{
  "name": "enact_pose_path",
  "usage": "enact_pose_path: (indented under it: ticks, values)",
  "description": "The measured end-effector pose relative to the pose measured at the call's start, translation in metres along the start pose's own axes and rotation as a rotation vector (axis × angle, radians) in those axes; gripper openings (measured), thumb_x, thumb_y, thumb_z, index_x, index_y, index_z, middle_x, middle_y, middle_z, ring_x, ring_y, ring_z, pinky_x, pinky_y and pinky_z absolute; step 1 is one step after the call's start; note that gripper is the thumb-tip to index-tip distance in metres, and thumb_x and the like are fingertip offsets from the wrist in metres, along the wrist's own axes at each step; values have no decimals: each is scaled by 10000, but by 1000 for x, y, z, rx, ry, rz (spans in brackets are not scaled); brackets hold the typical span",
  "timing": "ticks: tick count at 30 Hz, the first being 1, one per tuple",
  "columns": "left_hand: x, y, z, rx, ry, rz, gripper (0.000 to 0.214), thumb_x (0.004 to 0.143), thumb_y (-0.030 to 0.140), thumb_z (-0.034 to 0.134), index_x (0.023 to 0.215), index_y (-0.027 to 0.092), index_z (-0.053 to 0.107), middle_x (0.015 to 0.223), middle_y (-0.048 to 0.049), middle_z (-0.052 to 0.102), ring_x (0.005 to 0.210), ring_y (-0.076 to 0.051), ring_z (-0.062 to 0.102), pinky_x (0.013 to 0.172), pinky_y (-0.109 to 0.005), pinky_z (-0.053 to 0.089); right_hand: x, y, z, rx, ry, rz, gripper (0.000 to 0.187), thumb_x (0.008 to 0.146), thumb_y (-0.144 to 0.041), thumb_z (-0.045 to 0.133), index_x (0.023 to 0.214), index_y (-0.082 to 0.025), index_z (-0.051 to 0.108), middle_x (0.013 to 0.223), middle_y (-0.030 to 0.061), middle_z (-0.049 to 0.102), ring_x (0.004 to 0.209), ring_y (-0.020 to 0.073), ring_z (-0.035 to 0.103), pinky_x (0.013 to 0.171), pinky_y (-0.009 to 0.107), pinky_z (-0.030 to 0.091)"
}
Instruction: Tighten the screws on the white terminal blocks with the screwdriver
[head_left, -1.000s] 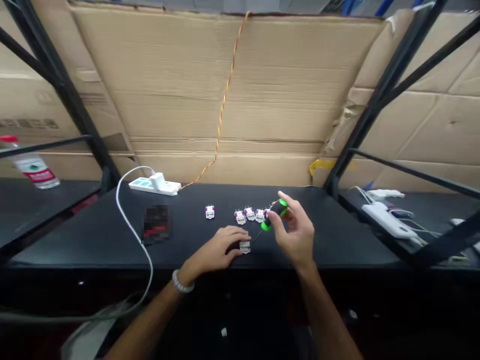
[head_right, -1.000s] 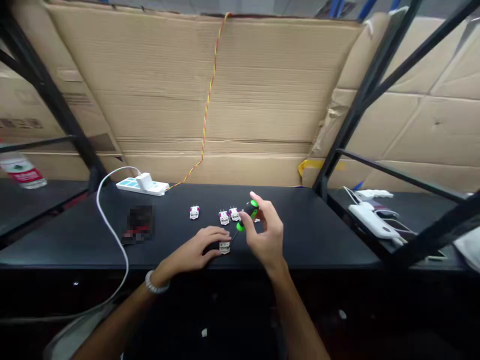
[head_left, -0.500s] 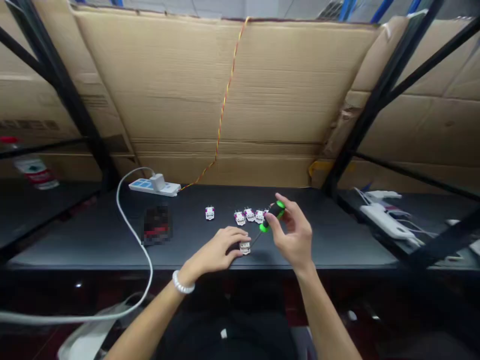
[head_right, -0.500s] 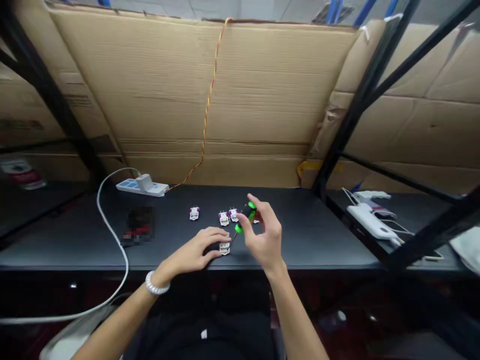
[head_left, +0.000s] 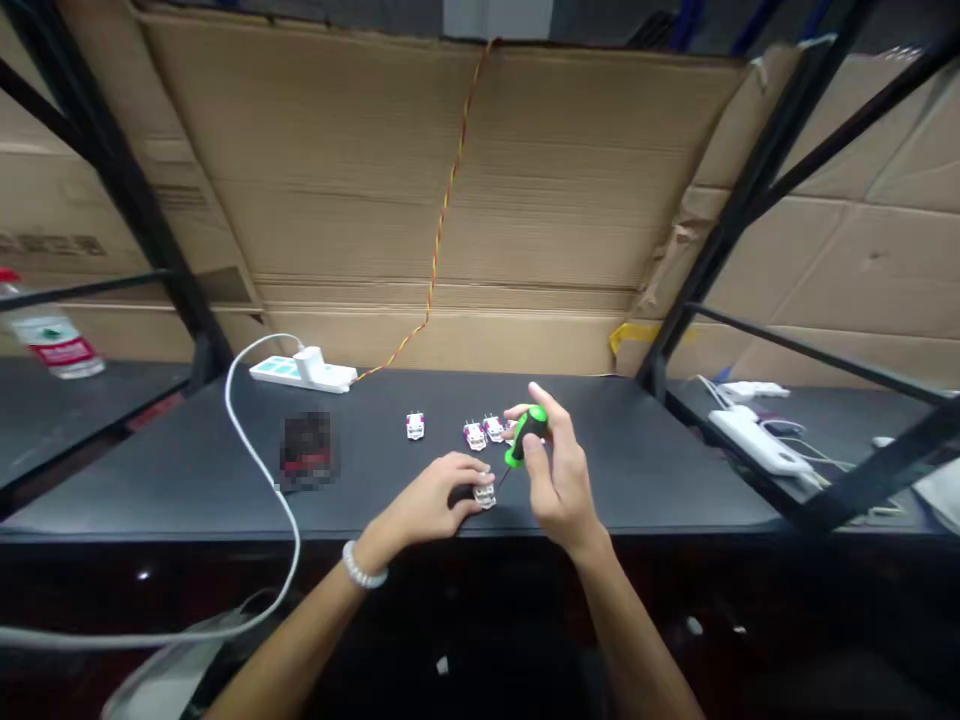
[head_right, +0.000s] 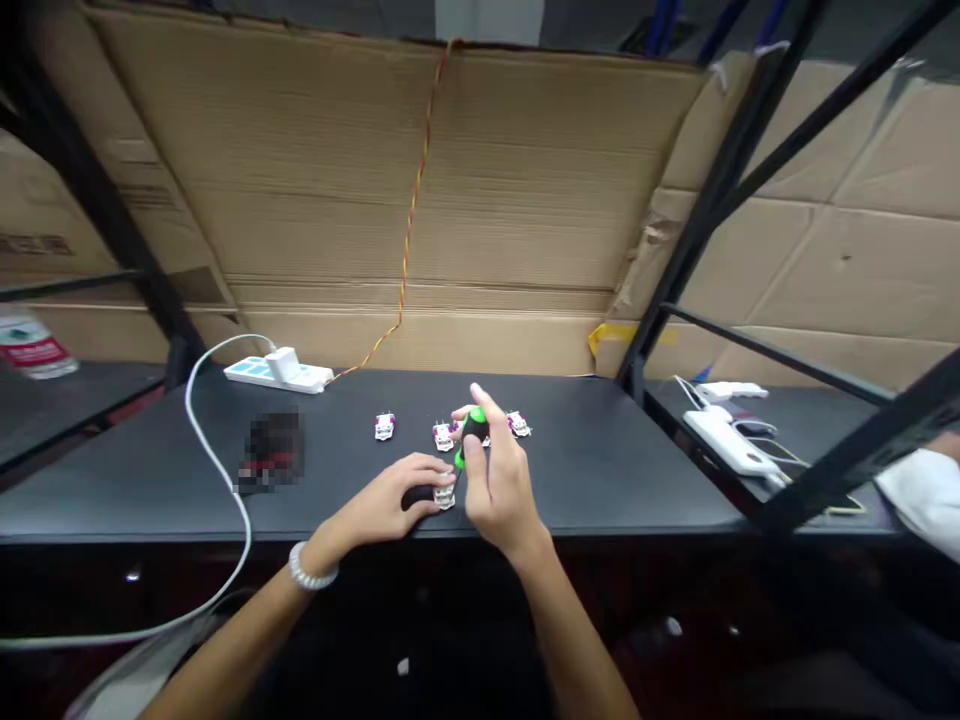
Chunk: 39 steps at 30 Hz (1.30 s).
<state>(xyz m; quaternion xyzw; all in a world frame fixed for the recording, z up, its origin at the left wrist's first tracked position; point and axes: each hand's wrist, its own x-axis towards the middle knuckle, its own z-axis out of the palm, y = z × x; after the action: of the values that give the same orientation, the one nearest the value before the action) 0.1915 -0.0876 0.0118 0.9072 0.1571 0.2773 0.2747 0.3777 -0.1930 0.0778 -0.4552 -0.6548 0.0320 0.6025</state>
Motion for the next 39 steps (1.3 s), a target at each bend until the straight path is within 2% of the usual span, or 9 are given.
enact_pose_path:
  ticks: [5, 10, 17, 20, 24, 26, 31, 36, 39]
  values:
    - [-1, 1, 0, -1, 11, -10, 307, 933, 184, 741, 1234, 231, 778, 1350, -116, 735, 1281, -282, 668, 1170, -481, 527, 7, -2, 5, -73, 27, -62, 386, 1052, -211, 506, 1429, -273, 562, 1256, 99, 718, 973, 217, 741, 850, 393, 623]
    - [0, 2, 0, 9, 8, -10, 311, 920, 173, 757, 1227, 215, 785, 1346, -122, 737, 1284, -287, 667, 1179, -479, 520, 16, -12, 5, -264, 254, -96, 232, 918, -304, 800, 1138, -252, 748, 1062, 72, 664, 903, 219, 682, 754, 354, 597]
    - [-1, 0, 1, -1, 16, -2, 306, 932, 181, 751, 1234, 212, 785, 1346, -125, 737, 1272, -283, 678, 1165, -475, 531, 17, -12, -3, -130, 56, 18, 371, 1061, -212, 512, 1408, -265, 631, 1219, 94, 731, 1126, 242, 723, 955, 420, 610]
    - [-1, 0, 1, -5, 15, 0, 304, 922, 170, 756, 1220, 219, 789, 1337, -116, 742, 1271, -280, 678, 1166, -472, 530, 19, -15, -2, -76, -3, 10, 358, 1048, -252, 549, 1391, -271, 650, 1259, 105, 704, 1154, 253, 714, 957, 423, 618]
    - [-1, 1, 2, -10, 25, -5, 301, 925, 176, 752, 1220, 224, 788, 1338, -116, 743, 1293, -284, 666, 1182, -478, 517, 24, -19, 0, -127, 134, -32, 236, 885, -314, 830, 1117, -280, 796, 1107, 61, 672, 988, 223, 703, 886, 381, 623]
    - [-1, 1, 2, -13, 23, -11, 315, 924, 179, 752, 1234, 227, 784, 1350, -115, 738, 1289, -282, 670, 1173, -475, 526, 26, -19, -1, -138, 149, -22, 221, 924, -281, 787, 1143, -291, 801, 1070, 53, 700, 946, 211, 714, 866, 376, 626]
    - [-1, -2, 2, -6, 13, 3, 334, 916, 165, 749, 1241, 238, 781, 1352, -105, 738, 1278, -277, 674, 1168, -469, 532, 25, -19, -7, -76, -43, 12, 438, 1051, -209, 527, 1467, -292, 634, 1276, 101, 743, 1190, 247, 726, 988, 429, 626]
    - [-1, -2, 2, -2, 11, -13, 349, 908, 153, 762, 1248, 230, 782, 1361, -111, 735, 1299, -289, 663, 1183, -484, 518, 27, -14, -4, -186, 87, 0, 326, 903, -323, 810, 1226, -285, 780, 1194, 83, 687, 1063, 242, 712, 966, 417, 621]
    - [-1, -1, 2, 3, 10, -15, 348, 912, 156, 762, 1252, 225, 783, 1362, -117, 733, 1285, -288, 670, 1172, -481, 525, 27, -9, -5, -184, 117, 13, 309, 969, -304, 727, 1275, -295, 764, 1133, 73, 678, 1002, 227, 704, 931, 412, 626]
